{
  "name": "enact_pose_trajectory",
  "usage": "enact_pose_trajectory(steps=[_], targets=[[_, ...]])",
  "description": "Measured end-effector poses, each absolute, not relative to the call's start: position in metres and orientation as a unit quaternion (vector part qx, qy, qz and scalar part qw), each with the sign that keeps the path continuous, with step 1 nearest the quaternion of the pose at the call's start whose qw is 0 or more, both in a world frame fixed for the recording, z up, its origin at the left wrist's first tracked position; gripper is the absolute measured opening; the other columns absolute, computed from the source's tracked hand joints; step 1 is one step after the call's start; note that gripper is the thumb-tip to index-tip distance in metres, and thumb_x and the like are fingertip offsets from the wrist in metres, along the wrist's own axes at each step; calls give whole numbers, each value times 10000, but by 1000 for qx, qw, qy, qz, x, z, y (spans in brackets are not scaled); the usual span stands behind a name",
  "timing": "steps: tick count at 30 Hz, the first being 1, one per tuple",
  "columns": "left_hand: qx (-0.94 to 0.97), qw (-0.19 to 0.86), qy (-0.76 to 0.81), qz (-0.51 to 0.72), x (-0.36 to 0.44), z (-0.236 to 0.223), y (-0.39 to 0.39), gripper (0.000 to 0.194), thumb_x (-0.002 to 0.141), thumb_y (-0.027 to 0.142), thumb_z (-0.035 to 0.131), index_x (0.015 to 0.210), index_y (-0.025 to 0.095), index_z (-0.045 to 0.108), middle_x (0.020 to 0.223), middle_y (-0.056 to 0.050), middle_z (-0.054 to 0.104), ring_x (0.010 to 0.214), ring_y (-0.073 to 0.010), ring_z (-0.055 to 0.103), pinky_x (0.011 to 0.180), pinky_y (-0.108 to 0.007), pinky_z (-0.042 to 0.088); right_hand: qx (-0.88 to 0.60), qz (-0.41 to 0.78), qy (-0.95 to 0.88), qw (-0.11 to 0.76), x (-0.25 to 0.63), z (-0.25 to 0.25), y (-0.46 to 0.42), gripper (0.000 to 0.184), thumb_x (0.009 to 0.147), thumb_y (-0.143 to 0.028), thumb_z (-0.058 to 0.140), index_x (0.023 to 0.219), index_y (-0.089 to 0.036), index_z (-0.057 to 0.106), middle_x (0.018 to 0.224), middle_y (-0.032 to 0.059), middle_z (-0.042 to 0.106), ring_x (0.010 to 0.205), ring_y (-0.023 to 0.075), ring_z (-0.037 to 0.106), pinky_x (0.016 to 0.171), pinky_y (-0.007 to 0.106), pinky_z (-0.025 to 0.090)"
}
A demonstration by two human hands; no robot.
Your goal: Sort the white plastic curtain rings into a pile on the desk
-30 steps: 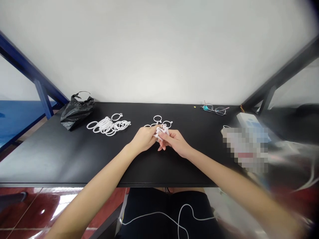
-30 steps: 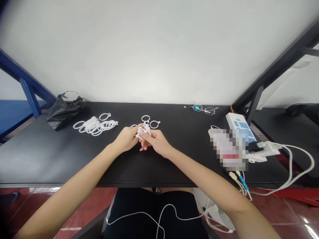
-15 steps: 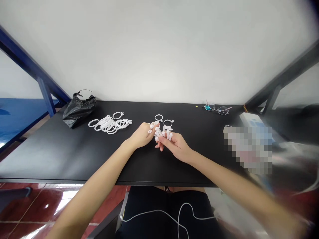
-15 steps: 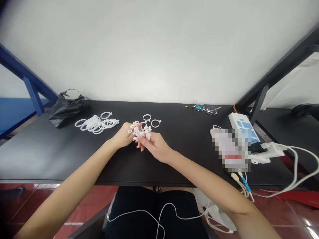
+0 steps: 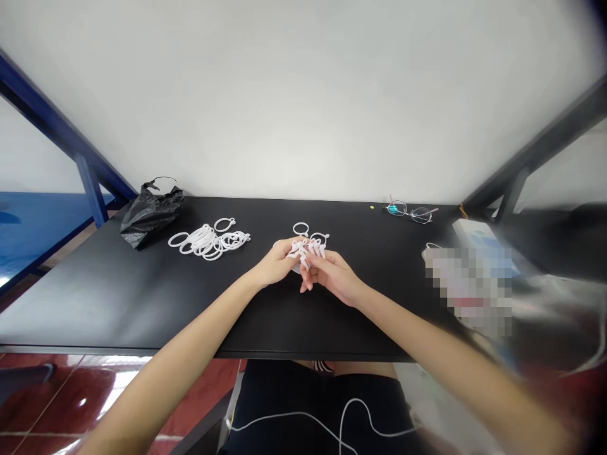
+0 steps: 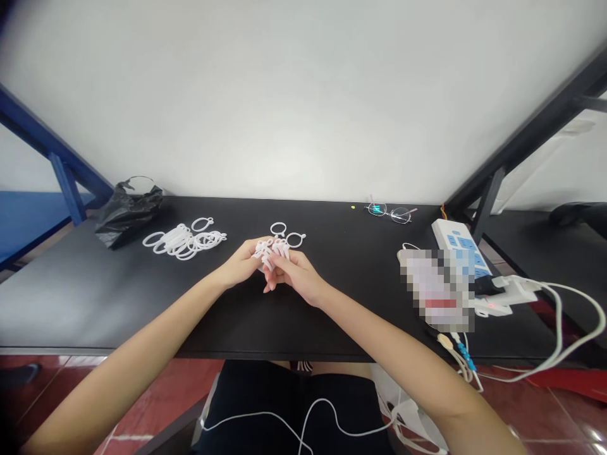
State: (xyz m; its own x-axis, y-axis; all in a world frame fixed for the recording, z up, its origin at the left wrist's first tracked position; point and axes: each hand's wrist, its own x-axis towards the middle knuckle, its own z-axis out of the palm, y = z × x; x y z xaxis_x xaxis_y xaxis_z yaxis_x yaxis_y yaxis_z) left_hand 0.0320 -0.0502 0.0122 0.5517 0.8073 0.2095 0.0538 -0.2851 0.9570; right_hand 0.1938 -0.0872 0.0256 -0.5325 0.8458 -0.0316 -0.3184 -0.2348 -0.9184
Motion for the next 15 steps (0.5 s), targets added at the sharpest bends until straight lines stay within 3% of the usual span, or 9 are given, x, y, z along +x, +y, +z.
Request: enact_pose_trajectory(steps=[3, 8, 13, 15], targets=[[702, 479, 357, 389, 32, 11, -48, 92, 760, 176, 499, 830, 146, 552, 669, 19, 562, 557, -94, 506, 543, -204, 420, -318, 717, -442, 434, 195, 25, -84, 333, 801, -472, 707, 849, -150, 633, 704, 11, 655, 556, 106, 612, 538, 246, 544], [729, 326, 457, 393, -6, 33, -30, 147, 740, 223, 526, 825, 133, 606, 718, 0, 604, 664, -126, 515, 613, -216, 398, -421, 595, -424, 538, 204, 25, -70, 274, 736, -381, 748, 898, -186, 647, 985, 40, 712, 610, 98, 655, 510, 205, 525], [745, 127, 621, 208, -83, 65, -1, 273, 794, 300, 535, 906, 113, 700, 794, -31, 677, 752, -160, 561, 651, -212, 363, -455, 567, -403, 557, 213, 25, -62, 165, 761, -330, 693, 832, -188, 650, 929, 35, 727, 572, 83, 615, 498, 204, 524], [732, 105, 665, 100, -106, 67, 11, 295, 796, 320, 546, 892, 100, 716, 728, -42, 676, 714, -167, 556, 624, -218, 351, -456, 574, -396, 552, 213, 24, -60, 125, 768, -299, 679, 815, -187, 649, 904, 34, 728, 564, 83, 610, 498, 207, 529]])
